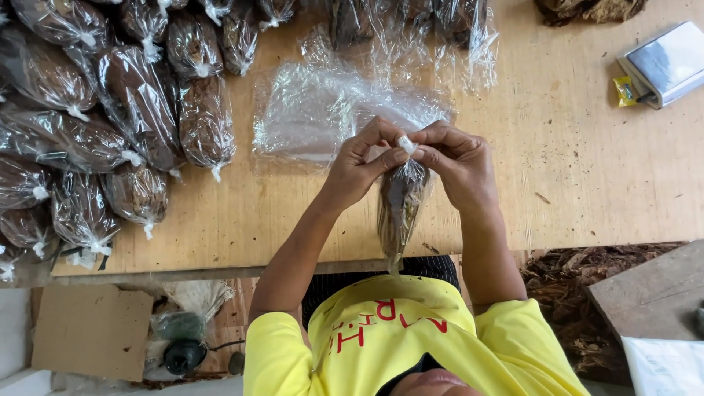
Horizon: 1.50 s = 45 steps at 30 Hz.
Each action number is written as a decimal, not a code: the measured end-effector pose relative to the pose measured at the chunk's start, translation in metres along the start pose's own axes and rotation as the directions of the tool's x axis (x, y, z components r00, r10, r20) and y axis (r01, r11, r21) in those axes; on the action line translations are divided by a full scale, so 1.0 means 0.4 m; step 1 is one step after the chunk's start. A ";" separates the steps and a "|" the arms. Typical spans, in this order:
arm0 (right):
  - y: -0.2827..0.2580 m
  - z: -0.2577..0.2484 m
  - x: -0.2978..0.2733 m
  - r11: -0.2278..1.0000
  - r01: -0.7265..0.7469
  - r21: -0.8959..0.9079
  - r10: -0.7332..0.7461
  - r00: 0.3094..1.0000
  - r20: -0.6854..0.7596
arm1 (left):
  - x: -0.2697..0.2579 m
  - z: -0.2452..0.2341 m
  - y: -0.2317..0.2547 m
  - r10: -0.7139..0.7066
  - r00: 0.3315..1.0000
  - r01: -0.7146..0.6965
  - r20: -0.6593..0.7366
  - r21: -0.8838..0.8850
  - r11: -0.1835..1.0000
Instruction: The person places a brown fibrous bundle into a clear plastic bag, folds the opening, and ties it with a white twist tie. The person repeats this process for another bundle, placing each finished package on a growing pile on the table.
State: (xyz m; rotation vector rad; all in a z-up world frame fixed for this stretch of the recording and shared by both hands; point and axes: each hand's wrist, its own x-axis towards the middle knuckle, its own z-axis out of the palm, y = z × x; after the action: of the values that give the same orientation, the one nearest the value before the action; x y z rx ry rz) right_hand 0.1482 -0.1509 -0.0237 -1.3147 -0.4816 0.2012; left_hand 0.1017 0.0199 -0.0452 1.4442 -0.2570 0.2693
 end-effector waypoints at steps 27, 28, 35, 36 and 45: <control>0.056 0.048 -0.002 0.636 0.526 -0.565 -0.508 0.836 0.207 | -0.034 0.006 -0.020 -0.053 0.972 0.034 -0.230 -0.089 0.995; 0.056 0.052 -0.006 0.637 0.526 -0.563 -0.506 0.837 0.209 | -0.034 0.008 -0.023 -0.054 0.971 0.034 -0.233 -0.089 0.995; 0.072 0.042 -0.019 0.935 0.281 -0.217 -0.286 0.958 0.012 | -0.034 0.019 0.000 -0.019 0.975 -0.028 -0.219 -0.207 0.978; 0.051 0.050 -0.021 0.972 0.202 -0.122 -0.206 0.978 -0.022 | -0.032 0.029 0.013 -0.028 0.978 -0.026 -0.208 -0.252 0.967; 0.053 0.013 -0.005 0.999 0.054 -0.006 -0.054 0.996 0.064 | -0.034 0.020 0.041 -0.225 0.967 0.173 -0.122 -0.337 0.926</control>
State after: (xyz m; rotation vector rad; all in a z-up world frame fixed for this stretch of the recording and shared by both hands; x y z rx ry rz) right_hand 0.1468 -0.1420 -0.0436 -1.3043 -0.5722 0.1974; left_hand 0.0835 0.0132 -0.0334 1.1054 -0.0199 0.1649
